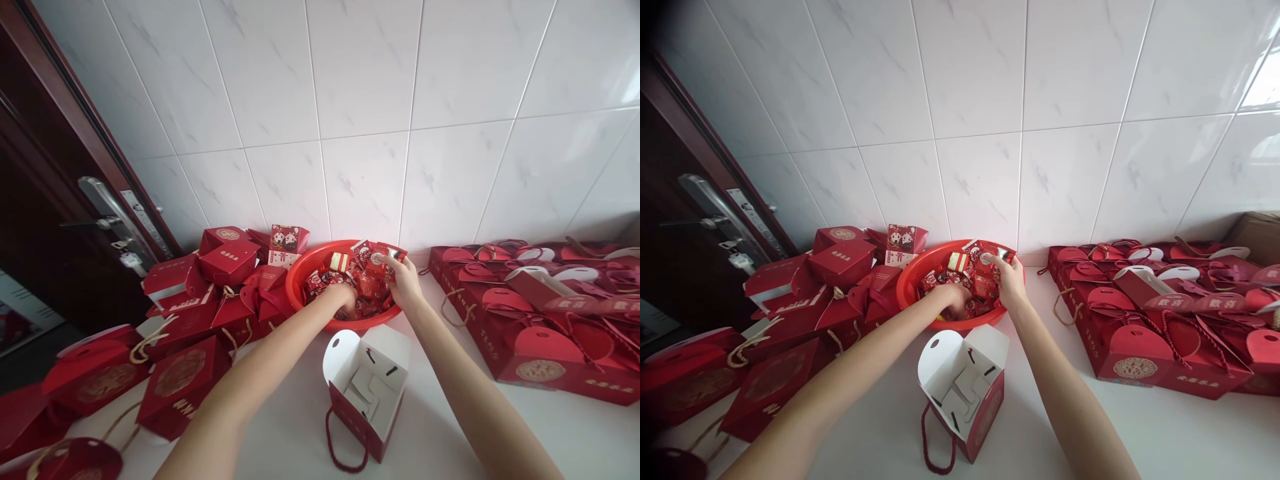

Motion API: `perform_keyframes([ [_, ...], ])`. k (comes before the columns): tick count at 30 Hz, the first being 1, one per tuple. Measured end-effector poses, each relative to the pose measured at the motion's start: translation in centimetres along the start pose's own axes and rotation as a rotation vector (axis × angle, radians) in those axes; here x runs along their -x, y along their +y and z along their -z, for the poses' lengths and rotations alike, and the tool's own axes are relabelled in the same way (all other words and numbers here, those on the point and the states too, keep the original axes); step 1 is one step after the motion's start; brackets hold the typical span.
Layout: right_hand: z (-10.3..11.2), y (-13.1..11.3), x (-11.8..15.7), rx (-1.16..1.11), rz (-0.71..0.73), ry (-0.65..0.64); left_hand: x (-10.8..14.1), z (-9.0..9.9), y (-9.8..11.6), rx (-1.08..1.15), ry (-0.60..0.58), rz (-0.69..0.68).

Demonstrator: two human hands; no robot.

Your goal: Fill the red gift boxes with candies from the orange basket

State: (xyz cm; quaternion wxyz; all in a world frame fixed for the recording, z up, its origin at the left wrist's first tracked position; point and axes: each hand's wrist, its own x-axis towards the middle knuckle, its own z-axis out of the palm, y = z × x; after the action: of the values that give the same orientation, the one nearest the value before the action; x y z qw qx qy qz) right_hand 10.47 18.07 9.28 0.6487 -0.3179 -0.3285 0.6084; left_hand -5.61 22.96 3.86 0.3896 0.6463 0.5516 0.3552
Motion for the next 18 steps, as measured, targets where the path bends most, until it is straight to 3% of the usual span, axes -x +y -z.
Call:
perform_keyframes([
  [4, 0.0, 0.0, 0.0, 0.003, 0.006, -0.008, 0.6, 0.4, 0.3, -0.187, -0.158, 0.108],
  [9, 0.0, 0.1, -0.1, 0.001, 0.016, -0.01, 1.4, 1.3, 1.9, -0.218, -0.19, 0.088],
  [12, 0.1, 0.1, -0.1, -0.013, 0.027, -0.002, 1.6, 1.9, 3.3, -0.156, -0.139, 0.044],
  [18, 0.2, -0.1, -0.2, -0.052, 0.05, 0.034, 1.3, 3.3, 4.9, 0.092, 0.121, -0.008],
])
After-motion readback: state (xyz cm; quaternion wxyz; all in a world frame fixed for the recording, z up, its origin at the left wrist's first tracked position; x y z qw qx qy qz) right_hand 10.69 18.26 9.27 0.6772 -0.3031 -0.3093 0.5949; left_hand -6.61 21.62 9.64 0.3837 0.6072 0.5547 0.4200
